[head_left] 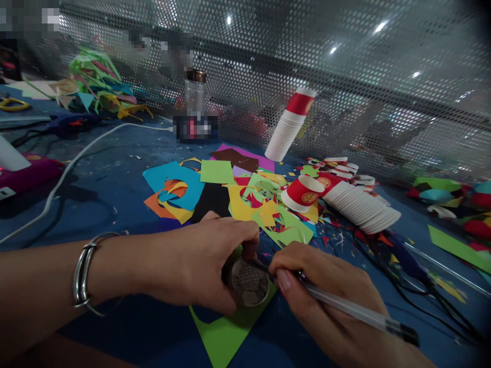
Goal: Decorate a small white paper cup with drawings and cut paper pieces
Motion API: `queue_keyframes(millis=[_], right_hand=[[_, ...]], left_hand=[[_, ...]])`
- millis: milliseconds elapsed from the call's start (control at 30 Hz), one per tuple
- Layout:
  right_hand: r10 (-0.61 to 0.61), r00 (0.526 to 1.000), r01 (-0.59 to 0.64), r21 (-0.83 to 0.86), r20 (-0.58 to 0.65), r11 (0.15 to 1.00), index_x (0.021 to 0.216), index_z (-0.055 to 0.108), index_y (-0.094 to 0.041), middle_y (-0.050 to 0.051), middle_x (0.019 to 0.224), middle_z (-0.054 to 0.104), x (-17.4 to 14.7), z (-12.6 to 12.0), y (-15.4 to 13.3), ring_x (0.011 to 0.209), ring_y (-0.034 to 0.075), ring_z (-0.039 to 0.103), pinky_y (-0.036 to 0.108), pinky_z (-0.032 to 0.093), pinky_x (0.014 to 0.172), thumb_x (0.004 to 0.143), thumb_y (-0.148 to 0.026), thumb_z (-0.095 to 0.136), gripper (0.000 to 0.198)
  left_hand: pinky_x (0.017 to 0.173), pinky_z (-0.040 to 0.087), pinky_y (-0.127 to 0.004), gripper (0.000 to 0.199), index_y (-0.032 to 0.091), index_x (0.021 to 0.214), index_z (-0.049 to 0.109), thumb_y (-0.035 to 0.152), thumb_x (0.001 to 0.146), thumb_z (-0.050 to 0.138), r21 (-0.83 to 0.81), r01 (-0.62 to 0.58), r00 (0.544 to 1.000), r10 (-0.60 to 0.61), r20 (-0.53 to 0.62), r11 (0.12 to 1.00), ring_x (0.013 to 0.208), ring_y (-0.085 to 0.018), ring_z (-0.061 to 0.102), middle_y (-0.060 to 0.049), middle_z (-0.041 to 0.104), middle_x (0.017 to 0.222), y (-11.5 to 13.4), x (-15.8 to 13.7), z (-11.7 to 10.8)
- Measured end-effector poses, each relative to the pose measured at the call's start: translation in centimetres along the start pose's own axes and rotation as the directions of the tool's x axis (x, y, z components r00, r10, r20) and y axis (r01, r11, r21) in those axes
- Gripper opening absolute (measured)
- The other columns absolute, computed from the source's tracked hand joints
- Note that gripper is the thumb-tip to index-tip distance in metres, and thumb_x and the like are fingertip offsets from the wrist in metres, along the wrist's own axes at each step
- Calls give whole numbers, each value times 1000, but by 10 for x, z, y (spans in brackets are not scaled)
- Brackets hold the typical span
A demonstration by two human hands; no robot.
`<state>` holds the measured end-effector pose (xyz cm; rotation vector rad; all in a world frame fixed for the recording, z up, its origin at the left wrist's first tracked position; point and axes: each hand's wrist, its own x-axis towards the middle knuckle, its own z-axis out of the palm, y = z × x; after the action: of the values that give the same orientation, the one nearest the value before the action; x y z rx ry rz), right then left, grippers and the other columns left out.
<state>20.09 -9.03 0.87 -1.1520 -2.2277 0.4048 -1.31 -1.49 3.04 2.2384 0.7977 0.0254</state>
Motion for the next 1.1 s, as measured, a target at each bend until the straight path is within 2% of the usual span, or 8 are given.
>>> queue_keyframes(millis=[167,433,767,967,1100], right_hand=[[-5,1000,5,-4,4,1000,91,60,-22,-3,75,65,0,0,0,63,10,62,24,46,58,92,-12,50,13],[-8,1000,9,-16,18,1000,91,59,-21,-3,75,65,-1,-1,-1,62,10,61,23,46,57,92,-13,50,12],[-7,1000,7,-12,18,1000,94,58,-23,-2,80,68,-1,0,-1,66,10,64,23,47,59,93,-14,51,11],[13,1000,-13,16,-1,1000,94,60,-22,-1,80,68,-1,4,2,68,12,65,25,49,62,95,-14,49,14],[10,1000,-10,6,-2,1000,93,60,-22,-2,79,67,1,3,0,67,11,64,23,49,62,95,-15,50,13]], left_hand=[[77,38,-31,40,23,98,55,32,65,78,-26,-38,999,37,-38,999,92,-21,52,0,62,96,-4,2,4],[78,37,-31,40,22,98,56,29,66,78,-23,-11,1000,11,-19,1000,93,-21,52,0,63,97,-1,1,2],[78,37,-32,37,21,97,56,30,67,77,-10,-49,998,48,-32,999,90,-20,53,0,63,96,-1,3,3],[70,39,-30,41,23,100,56,31,65,75,-7,13,1000,-13,6,1000,97,-25,50,-2,61,97,-2,1,1],[70,38,-29,41,24,98,55,31,63,76,-7,-42,998,42,-47,999,92,-23,50,0,61,94,-6,1,5]])
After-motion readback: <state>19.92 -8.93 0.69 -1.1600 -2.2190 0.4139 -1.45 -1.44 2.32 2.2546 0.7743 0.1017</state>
